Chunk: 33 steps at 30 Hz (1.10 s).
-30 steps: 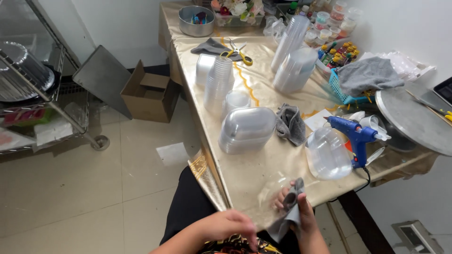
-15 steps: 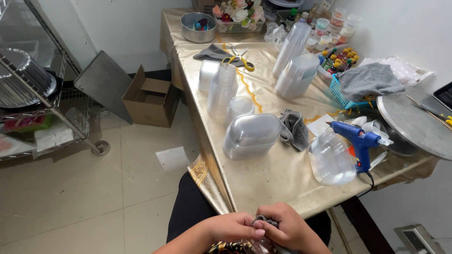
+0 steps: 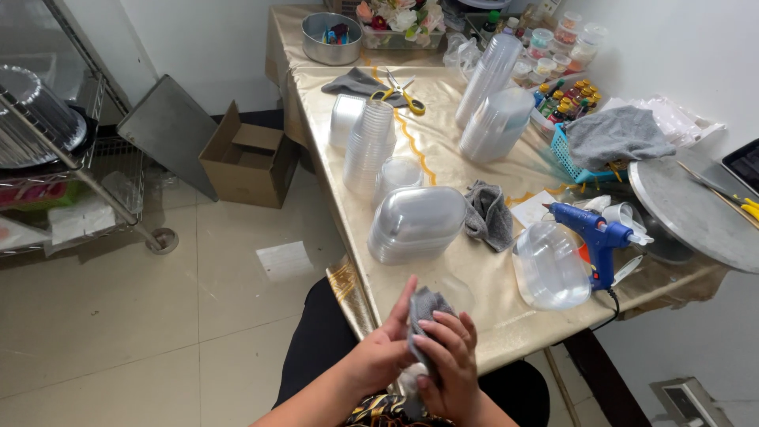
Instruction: Wiping down clear plastic food containers with a cloth and organizing them on a workbench.
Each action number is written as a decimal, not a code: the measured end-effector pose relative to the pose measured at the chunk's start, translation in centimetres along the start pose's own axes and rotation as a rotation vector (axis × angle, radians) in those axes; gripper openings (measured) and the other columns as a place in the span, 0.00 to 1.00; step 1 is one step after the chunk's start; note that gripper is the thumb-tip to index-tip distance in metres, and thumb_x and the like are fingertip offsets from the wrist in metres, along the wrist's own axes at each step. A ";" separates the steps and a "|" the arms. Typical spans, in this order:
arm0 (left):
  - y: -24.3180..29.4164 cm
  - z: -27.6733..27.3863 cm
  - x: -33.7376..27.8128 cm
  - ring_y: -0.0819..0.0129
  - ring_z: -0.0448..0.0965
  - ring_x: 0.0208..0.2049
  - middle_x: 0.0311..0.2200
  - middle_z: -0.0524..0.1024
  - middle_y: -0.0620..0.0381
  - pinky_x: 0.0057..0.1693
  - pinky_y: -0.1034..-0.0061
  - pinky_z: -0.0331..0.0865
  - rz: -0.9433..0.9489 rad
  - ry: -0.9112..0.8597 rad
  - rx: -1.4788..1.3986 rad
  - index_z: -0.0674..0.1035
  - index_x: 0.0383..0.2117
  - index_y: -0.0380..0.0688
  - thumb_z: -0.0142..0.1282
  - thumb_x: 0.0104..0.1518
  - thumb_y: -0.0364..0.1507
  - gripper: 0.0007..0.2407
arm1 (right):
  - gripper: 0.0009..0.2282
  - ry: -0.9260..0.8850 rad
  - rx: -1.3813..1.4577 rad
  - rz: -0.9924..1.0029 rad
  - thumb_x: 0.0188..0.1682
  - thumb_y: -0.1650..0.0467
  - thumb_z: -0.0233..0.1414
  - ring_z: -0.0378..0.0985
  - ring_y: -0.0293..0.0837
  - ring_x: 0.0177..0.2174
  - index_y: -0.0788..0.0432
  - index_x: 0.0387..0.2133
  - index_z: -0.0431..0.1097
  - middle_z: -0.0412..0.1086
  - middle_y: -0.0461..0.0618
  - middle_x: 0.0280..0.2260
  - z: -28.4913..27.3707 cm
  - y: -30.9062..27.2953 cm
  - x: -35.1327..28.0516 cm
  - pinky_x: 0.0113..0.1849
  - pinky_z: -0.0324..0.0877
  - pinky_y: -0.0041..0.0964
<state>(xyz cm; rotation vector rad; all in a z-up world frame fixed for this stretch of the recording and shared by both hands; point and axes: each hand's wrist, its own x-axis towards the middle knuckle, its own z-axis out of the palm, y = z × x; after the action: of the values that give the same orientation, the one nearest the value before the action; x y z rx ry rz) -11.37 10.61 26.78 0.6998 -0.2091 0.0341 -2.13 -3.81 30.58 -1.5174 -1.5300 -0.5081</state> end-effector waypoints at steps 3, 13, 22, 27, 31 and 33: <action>-0.5 -0.6 -0.3 0.61 0.67 0.62 0.66 0.62 0.48 0.63 0.71 0.65 0.075 -0.027 -0.245 0.39 0.76 0.71 0.54 0.64 0.20 0.42 | 0.20 0.029 -0.089 -0.039 0.58 0.58 0.40 0.62 0.58 0.62 0.58 0.54 0.66 0.64 0.57 0.58 0.8 1.4 -2.1 0.66 0.45 0.59; -0.9 -3.1 -2.0 0.64 0.60 0.72 0.69 0.60 0.48 0.74 0.70 0.56 -0.145 -0.306 0.192 0.50 0.74 0.38 0.55 0.62 0.20 0.34 | 0.27 0.218 0.324 0.349 0.60 0.50 0.38 0.62 0.57 0.62 0.61 0.55 0.62 0.60 0.61 0.59 0.2 1.5 -1.6 0.65 0.51 0.54; 2.6 2.1 -1.0 0.57 0.68 0.65 0.64 0.64 0.43 0.71 0.65 0.62 -0.031 -0.135 -0.368 0.56 0.71 0.38 0.53 0.59 0.32 0.33 | 0.19 0.005 -0.044 -0.255 0.58 0.53 0.43 0.72 0.44 0.56 0.49 0.35 0.78 0.75 0.43 0.44 1.3 1.4 -3.2 0.66 0.41 0.64; 0.9 -0.2 0.0 0.55 0.69 0.66 0.62 0.66 0.46 0.70 0.63 0.63 0.116 -0.169 -0.443 0.60 0.66 0.45 0.46 0.58 0.40 0.29 | 0.14 0.018 -0.089 -0.349 0.58 0.52 0.48 0.64 0.48 0.62 0.41 0.45 0.77 0.70 0.42 0.55 2.8 2.8 -6.2 0.69 0.42 0.58; -3.7 -4.5 -1.0 0.53 0.79 0.56 0.53 0.77 0.38 0.64 0.67 0.71 -0.034 -0.446 -0.510 0.72 0.57 0.30 0.41 0.73 0.46 0.25 | 0.25 0.047 0.265 -0.083 0.57 0.53 0.50 0.59 0.60 0.65 0.47 0.63 0.57 0.58 0.59 0.64 2.5 3.3 -6.6 0.66 0.46 0.61; -4.9 -5.4 -1.0 0.52 0.82 0.52 0.49 0.81 0.36 0.62 0.68 0.73 -0.100 -0.535 -0.542 0.76 0.52 0.25 0.38 0.77 0.47 0.28 | 0.30 0.023 0.410 -0.002 0.57 0.54 0.53 0.59 0.64 0.66 0.49 0.67 0.51 0.55 0.66 0.66 2.3 3.6 -6.5 0.64 0.51 0.62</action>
<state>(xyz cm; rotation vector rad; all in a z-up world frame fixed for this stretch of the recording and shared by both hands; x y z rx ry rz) -10.84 10.35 19.48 0.1629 -0.6679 -0.2994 -0.41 -5.10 23.08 -1.1880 -1.5076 -0.1942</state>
